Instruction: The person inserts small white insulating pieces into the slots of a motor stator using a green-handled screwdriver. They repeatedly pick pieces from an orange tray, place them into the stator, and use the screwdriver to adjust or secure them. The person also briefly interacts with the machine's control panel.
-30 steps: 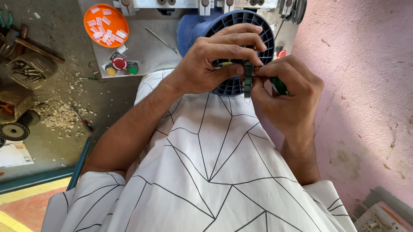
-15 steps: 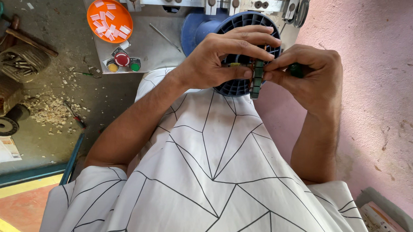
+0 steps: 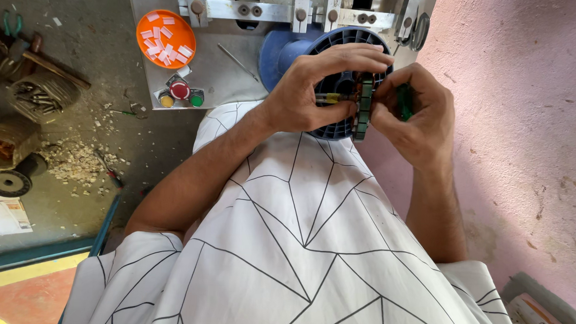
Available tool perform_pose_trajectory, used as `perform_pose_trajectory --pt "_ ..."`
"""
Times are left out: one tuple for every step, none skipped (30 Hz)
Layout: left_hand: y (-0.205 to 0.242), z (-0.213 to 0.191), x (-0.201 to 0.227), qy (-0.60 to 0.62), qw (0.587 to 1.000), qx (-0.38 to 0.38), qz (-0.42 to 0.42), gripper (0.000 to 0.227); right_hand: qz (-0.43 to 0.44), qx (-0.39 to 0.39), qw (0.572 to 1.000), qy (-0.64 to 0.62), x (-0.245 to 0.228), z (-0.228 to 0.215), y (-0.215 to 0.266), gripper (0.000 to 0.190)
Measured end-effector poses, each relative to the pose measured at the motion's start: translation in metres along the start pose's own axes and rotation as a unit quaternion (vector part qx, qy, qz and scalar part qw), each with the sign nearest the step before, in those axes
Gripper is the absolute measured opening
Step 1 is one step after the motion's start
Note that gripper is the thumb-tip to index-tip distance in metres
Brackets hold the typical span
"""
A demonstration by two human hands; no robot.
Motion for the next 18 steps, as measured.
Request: perform_pose_trajectory --pt "0.001 0.000 0.001 -0.006 1.000 -0.004 -0.009 0.059 0.002 0.012 1.000 -0.025 -0.002 0.003 0.006 0.022" --pt "0.002 -0.001 0.002 -0.013 1.000 -0.009 -0.018 0.062 0.003 0.023 0.998 -0.050 -0.005 0.006 0.008 0.024" --pt "0.002 0.000 0.004 -0.029 0.999 -0.020 -0.015 0.068 0.005 0.030 0.992 -0.120 -0.007 0.004 0.008 0.031" --pt "0.001 0.000 0.006 -0.049 0.998 -0.028 -0.012 0.075 0.008 0.035 0.981 -0.192 -0.009 0.000 0.009 0.039" --pt "-0.001 0.003 0.008 -0.078 0.996 -0.044 0.003 0.084 0.011 0.040 0.964 -0.262 -0.010 -0.004 0.009 0.046" --pt "-0.002 0.007 0.011 -0.106 0.992 -0.060 0.017 0.095 0.027 0.073 0.942 -0.325 -0.008 -0.008 0.011 0.049" --pt "-0.002 0.011 0.011 -0.136 0.988 -0.070 0.006 0.099 0.043 0.106 0.915 -0.387 -0.003 -0.014 0.015 0.051" --pt "-0.002 0.017 0.010 -0.165 0.983 -0.080 -0.005 0.102 0.046 0.128 0.890 -0.435 0.001 -0.016 0.020 0.050" --pt "-0.001 0.021 0.009 -0.192 0.977 -0.090 -0.015 0.106 0.046 0.152 0.863 -0.480 0.007 -0.019 0.025 0.050" --pt "0.000 0.022 0.009 -0.198 0.977 -0.083 -0.001 0.102 0.036 0.164 0.841 -0.514 0.012 -0.019 0.030 0.047" --pt "0.002 0.022 0.009 -0.204 0.976 -0.076 0.015 0.098 0.024 0.176 0.819 -0.546 0.017 -0.019 0.036 0.044" --pt "0.004 0.023 0.008 -0.208 0.975 -0.069 0.029 0.094 0.032 0.177 0.810 -0.557 0.021 -0.017 0.041 0.046" --pt "0.005 0.024 0.009 -0.233 0.968 -0.070 0.057 0.092 0.039 0.179 0.802 -0.569 0.024 -0.013 0.047 0.048" --pt "0.008 0.026 0.010 -0.257 0.960 -0.070 0.082 0.090 0.050 0.178 0.793 -0.581 0.026 -0.008 0.052 0.049" --pt "0.010 0.028 0.013 -0.281 0.951 -0.070 0.108 0.088 0.029 0.185 0.808 -0.558 0.025 -0.002 0.058 0.053" --pt "0.011 0.028 0.012 -0.274 0.953 -0.070 0.109 0.089 0.008 0.191 0.823 -0.534 0.024 0.006 0.063 0.058" --pt "0.010 0.028 0.011 -0.268 0.955 -0.070 0.110 0.090 -0.013 0.205 0.842 -0.499 0.021 0.014 0.067 0.060" --pt "0.009 0.027 0.011 -0.262 0.956 -0.069 0.111 0.091 -0.034 0.220 0.858 -0.463 0.018 0.022 0.071 0.063"
Point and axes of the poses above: each hand's wrist, its own y-axis away from the middle knuckle, its own z-axis out of the palm, x = y × z, the point moved 4 cm from there along -y, towards the middle knuckle, and after that the axes turned 11 degrees about z, right-handed, at the moved point
